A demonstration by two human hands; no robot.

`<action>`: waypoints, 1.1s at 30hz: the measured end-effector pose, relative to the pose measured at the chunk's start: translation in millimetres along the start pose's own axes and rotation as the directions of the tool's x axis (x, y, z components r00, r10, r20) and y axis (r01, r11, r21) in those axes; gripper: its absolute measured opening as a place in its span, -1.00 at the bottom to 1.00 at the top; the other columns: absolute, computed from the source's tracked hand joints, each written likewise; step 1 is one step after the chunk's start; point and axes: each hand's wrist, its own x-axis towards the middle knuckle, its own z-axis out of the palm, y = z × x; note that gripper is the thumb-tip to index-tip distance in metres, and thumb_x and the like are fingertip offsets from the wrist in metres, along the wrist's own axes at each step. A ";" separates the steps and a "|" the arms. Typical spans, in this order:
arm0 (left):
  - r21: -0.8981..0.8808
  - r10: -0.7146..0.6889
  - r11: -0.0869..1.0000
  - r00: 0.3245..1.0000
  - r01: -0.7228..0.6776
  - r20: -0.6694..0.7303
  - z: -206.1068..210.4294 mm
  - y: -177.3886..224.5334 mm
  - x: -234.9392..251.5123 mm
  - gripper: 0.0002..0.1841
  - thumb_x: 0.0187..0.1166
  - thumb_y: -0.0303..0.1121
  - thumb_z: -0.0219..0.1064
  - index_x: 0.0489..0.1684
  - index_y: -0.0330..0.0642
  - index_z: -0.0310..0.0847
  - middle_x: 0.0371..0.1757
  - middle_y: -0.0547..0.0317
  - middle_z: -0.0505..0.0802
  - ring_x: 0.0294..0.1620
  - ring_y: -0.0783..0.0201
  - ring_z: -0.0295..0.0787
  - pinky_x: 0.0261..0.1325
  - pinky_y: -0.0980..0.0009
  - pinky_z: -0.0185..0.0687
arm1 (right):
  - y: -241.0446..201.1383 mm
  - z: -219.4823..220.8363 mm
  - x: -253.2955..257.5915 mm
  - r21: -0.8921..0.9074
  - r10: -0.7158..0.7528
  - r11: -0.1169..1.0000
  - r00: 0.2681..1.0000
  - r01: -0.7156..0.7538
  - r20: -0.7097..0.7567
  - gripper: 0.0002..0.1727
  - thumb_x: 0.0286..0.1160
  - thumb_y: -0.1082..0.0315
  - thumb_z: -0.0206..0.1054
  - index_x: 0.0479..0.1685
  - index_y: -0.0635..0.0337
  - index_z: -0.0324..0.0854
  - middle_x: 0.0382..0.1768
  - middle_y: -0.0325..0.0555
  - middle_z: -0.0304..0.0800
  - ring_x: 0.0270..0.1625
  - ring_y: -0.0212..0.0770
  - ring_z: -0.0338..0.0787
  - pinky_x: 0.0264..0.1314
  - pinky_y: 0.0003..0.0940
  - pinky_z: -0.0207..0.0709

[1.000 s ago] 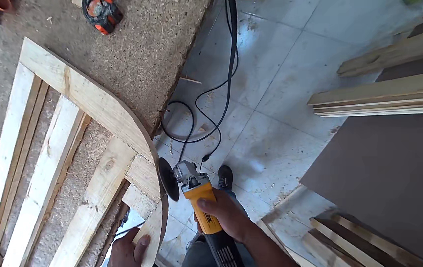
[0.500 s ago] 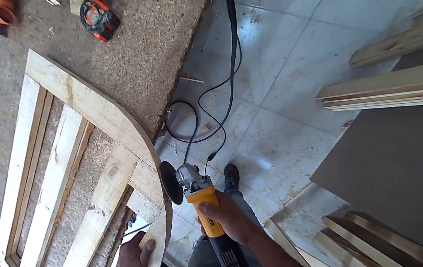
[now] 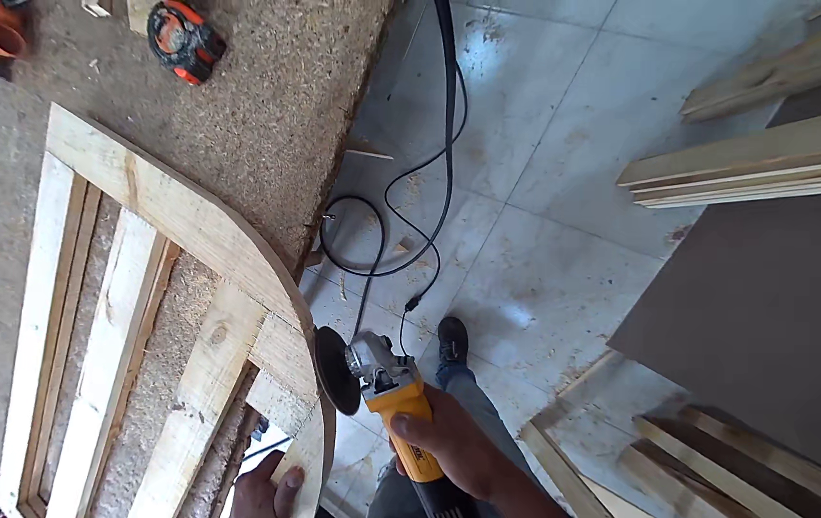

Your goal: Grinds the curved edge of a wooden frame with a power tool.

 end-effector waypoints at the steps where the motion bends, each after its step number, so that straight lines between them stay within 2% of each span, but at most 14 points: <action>1: 0.007 0.004 1.000 1.000 -0.004 -0.004 0.2 -0.6 0.1 0.14 0.39 0.69 -0.33 -0.32 -0.35 0.80 -0.52 -0.11 0.83 -0.47 0.01 0.85 -0.33 -0.11 0.74 | 1.2 0.4 -1.0 0.001 -0.005 1.000 1.000 0.005 0.007 -0.32 0.25 -0.19 0.49 0.18 0.15 0.53 -0.21 -0.09 0.85 -0.28 -0.06 0.92 -0.22 -0.03 0.88; 3: 0.015 0.006 1.000 1.000 -0.005 -0.018 2.5 -2.0 -0.1 0.15 0.38 0.70 -0.35 -0.33 -0.35 0.79 -0.54 -0.10 0.82 -0.49 0.01 0.84 -0.36 -0.10 0.73 | -1.8 3.4 -0.8 0.018 -0.030 0.999 0.999 0.030 0.031 -0.29 0.25 -0.22 0.50 0.19 0.16 0.53 -0.21 -0.10 0.85 -0.28 -0.08 0.92 -0.22 -0.04 0.88; 7: 0.034 -0.004 0.999 1.000 0.005 -0.020 3.4 -1.4 -3.4 0.18 0.36 0.70 -0.37 -0.30 -0.38 0.79 -0.51 -0.13 0.83 -0.46 -0.02 0.85 -0.33 -0.13 0.73 | -16.9 4.6 18.8 -0.009 -0.036 0.999 0.999 0.036 0.021 -0.34 0.33 -0.15 0.43 0.17 0.24 0.52 -0.24 -0.10 0.84 -0.28 -0.10 0.91 -0.19 -0.10 0.87; 13: 0.036 0.013 0.999 0.999 -0.011 -0.045 4.5 -3.4 -2.0 0.19 0.34 0.73 -0.42 -0.34 -0.32 0.79 -0.55 -0.07 0.82 -0.49 0.05 0.84 -0.36 -0.06 0.73 | 23.6 5.5 -20.5 -0.032 0.025 0.999 0.999 -0.026 -0.022 -0.27 0.16 -0.26 0.54 0.17 0.12 0.57 -0.24 -0.09 0.87 -0.32 -0.06 0.91 -0.25 -0.03 0.87; 16: 0.053 0.010 0.999 0.999 -0.007 -0.053 6.3 -2.9 -2.4 0.20 0.34 0.73 -0.45 -0.31 -0.33 0.79 -0.52 -0.10 0.83 -0.46 0.01 0.85 -0.33 -0.09 0.73 | 3.7 10.4 1.1 -0.029 -0.037 0.999 0.999 0.036 -0.033 -0.32 0.30 -0.17 0.45 0.19 0.22 0.54 -0.23 -0.11 0.85 -0.29 -0.10 0.90 -0.20 -0.07 0.88; 19: 0.057 0.017 0.998 0.997 -0.013 -0.078 8.4 -4.6 0.3 0.21 0.32 0.74 -0.47 -0.32 -0.33 0.79 -0.52 -0.09 0.83 -0.46 0.03 0.85 -0.32 -0.08 0.74 | -9.1 9.8 17.8 -0.040 -0.053 0.998 0.998 0.051 -0.034 -0.38 0.33 -0.13 0.43 0.14 0.22 0.55 -0.23 -0.10 0.86 -0.26 -0.12 0.91 -0.14 -0.12 0.87; 23: 0.069 0.073 0.996 0.989 -0.064 -0.132 14.0 -9.6 0.8 0.20 0.32 0.74 -0.53 -0.42 -0.26 0.76 -0.60 0.00 0.79 -0.54 0.13 0.81 -0.42 0.02 0.71 | 40.0 12.1 -23.9 -0.035 -0.005 0.999 0.998 0.003 -0.055 -0.31 0.26 -0.19 0.49 0.19 0.18 0.55 -0.20 -0.10 0.86 -0.27 -0.09 0.91 -0.19 -0.04 0.88; 25: 0.072 0.072 0.995 0.989 -0.062 -0.132 14.4 -10.2 2.3 0.19 0.34 0.73 -0.52 -0.40 -0.27 0.76 -0.59 0.00 0.79 -0.52 0.13 0.82 -0.41 0.02 0.71 | 59.8 19.2 -37.3 0.007 0.025 1.000 0.995 -0.025 -0.094 -0.33 0.18 -0.15 0.53 0.15 0.16 0.56 -0.24 -0.07 0.87 -0.33 -0.05 0.92 -0.26 -0.04 0.88; 28: 0.069 0.047 0.997 0.993 -0.040 -0.109 15.7 -13.0 1.9 0.19 0.35 0.72 -0.51 -0.34 -0.29 0.77 -0.53 -0.02 0.82 -0.46 0.09 0.84 -0.34 -0.02 0.73 | 49.5 24.0 -19.6 0.006 -0.043 0.999 0.994 0.044 -0.102 -0.36 0.32 -0.11 0.45 0.19 0.23 0.53 -0.21 -0.09 0.84 -0.25 -0.08 0.91 -0.18 -0.04 0.88; 31: 0.054 0.012 0.999 0.996 -0.007 -0.087 14.8 -13.7 2.0 0.19 0.32 0.74 -0.49 -0.29 -0.27 0.78 -0.47 -0.01 0.83 -0.38 0.08 0.84 -0.24 -0.05 0.73 | 32.8 24.7 6.2 -0.020 -0.091 0.996 0.990 0.089 -0.112 -0.40 0.34 -0.10 0.41 0.13 0.24 0.60 -0.25 -0.05 0.86 -0.24 -0.08 0.91 -0.10 -0.09 0.86; 33: 0.047 0.014 0.999 0.996 -0.010 -0.084 15.3 -13.4 1.8 0.15 0.36 0.70 -0.46 -0.29 -0.26 0.77 -0.47 0.01 0.82 -0.36 0.09 0.84 -0.23 -0.03 0.72 | 43.3 28.1 -1.0 -0.022 -0.121 0.993 0.986 0.120 -0.114 -0.41 0.34 -0.10 0.41 0.13 0.22 0.59 -0.25 -0.05 0.86 -0.25 -0.08 0.92 -0.12 -0.08 0.86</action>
